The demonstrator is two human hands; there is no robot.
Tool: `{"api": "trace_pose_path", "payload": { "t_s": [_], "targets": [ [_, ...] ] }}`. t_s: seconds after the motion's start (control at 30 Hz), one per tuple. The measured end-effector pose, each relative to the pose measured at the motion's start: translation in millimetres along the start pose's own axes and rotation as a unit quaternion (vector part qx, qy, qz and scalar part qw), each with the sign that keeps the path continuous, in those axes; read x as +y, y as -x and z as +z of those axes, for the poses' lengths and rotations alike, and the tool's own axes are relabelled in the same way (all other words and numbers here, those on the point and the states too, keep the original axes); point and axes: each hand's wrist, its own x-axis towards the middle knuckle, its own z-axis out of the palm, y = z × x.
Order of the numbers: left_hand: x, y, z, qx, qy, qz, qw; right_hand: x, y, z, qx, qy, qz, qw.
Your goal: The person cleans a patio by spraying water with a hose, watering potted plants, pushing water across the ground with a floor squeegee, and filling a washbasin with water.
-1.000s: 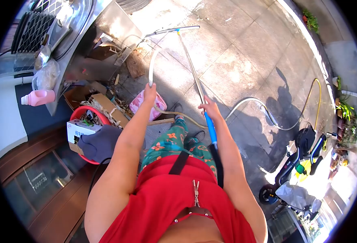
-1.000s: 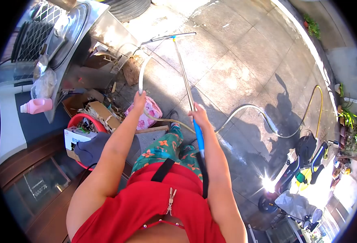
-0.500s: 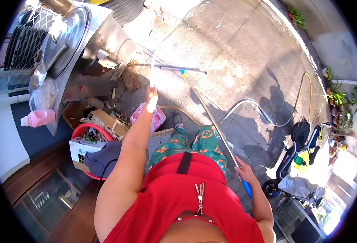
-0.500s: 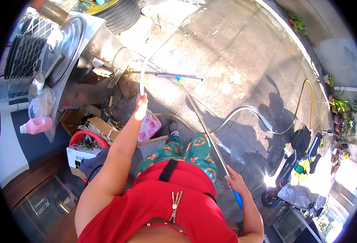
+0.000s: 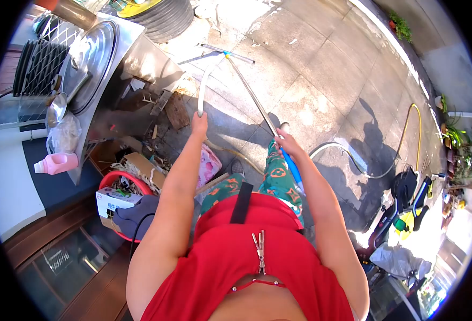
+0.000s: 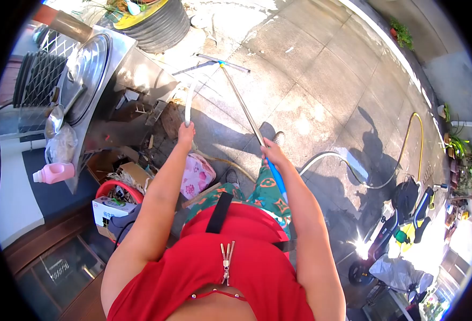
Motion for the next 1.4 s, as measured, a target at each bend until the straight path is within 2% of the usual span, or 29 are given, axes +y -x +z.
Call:
{"api": "trace_pose_path", "payload": {
  "t_s": [0.03, 0.17, 0.3, 0.33, 0.4, 0.47, 0.6, 0.67, 0.7, 0.77, 0.83, 0.87, 0.97, 1.03, 1.13, 1.27, 1.4],
  "targets": [
    [15, 1, 4, -0.004, 0.006, -0.021, 1.000, -12, -19, -4, 0.019, 0.033, -0.023, 0.999],
    [49, -25, 16, 0.021, 0.013, 0.003, 1.000, -57, -40, -52, 0.022, 0.156, -0.078, 0.984],
    [72, -56, 33, 0.058, -0.086, -0.004, 0.995, -60, 38, -149, 0.010, 0.199, -0.096, 0.975],
    [79, -63, 38, 0.073, -0.128, -0.022, 0.989, -84, 80, -167, 0.002, 0.191, -0.022, 0.981],
    [96, -70, 52, 0.084, -0.164, -0.068, 0.980, -84, 124, -214, -0.013, 0.214, -0.026, 0.976],
    [126, -64, 67, 0.092, -0.177, -0.067, 0.978, -98, 158, -252, -0.027, 0.219, 0.049, 0.974],
    [160, -60, 91, 0.126, -0.156, -0.043, 0.979, -113, 149, -290, -0.060, 0.263, 0.085, 0.959],
    [165, -62, 103, 0.135, -0.105, -0.026, 0.985, -120, 108, -293, -0.060, 0.277, 0.099, 0.954],
    [170, -59, 107, 0.135, -0.072, -0.016, 0.988, -113, 76, -294, -0.061, 0.298, 0.022, 0.952],
    [174, -56, 110, 0.134, -0.020, -0.019, 0.991, -126, 16, -279, -0.071, 0.332, -0.047, 0.939],
    [180, -59, 111, 0.133, 0.021, -0.037, 0.990, -160, -43, -238, -0.077, 0.348, -0.064, 0.932],
    [184, -60, 111, 0.146, 0.022, -0.041, 0.988, -155, -84, -220, -0.071, 0.323, -0.097, 0.939],
    [193, -67, 104, 0.105, 0.075, -0.048, 0.990, -199, -154, -162, -0.122, 0.149, -0.075, 0.979],
    [214, -66, 104, 0.083, 0.086, -0.022, 0.993, -225, -166, -121, -0.105, 0.082, -0.031, 0.991],
    [236, -69, 110, 0.088, 0.181, 0.012, 0.979, -243, -159, -90, -0.092, 0.109, -0.081, 0.986],
    [233, -100, 106, 0.065, 0.193, 0.003, 0.979, -233, -96, -118, -0.109, 0.104, -0.092, 0.984],
    [224, -107, 117, 0.056, 0.157, -0.023, 0.986, -210, -21, -121, -0.084, -0.026, 0.034, 0.996]
  ]
}}
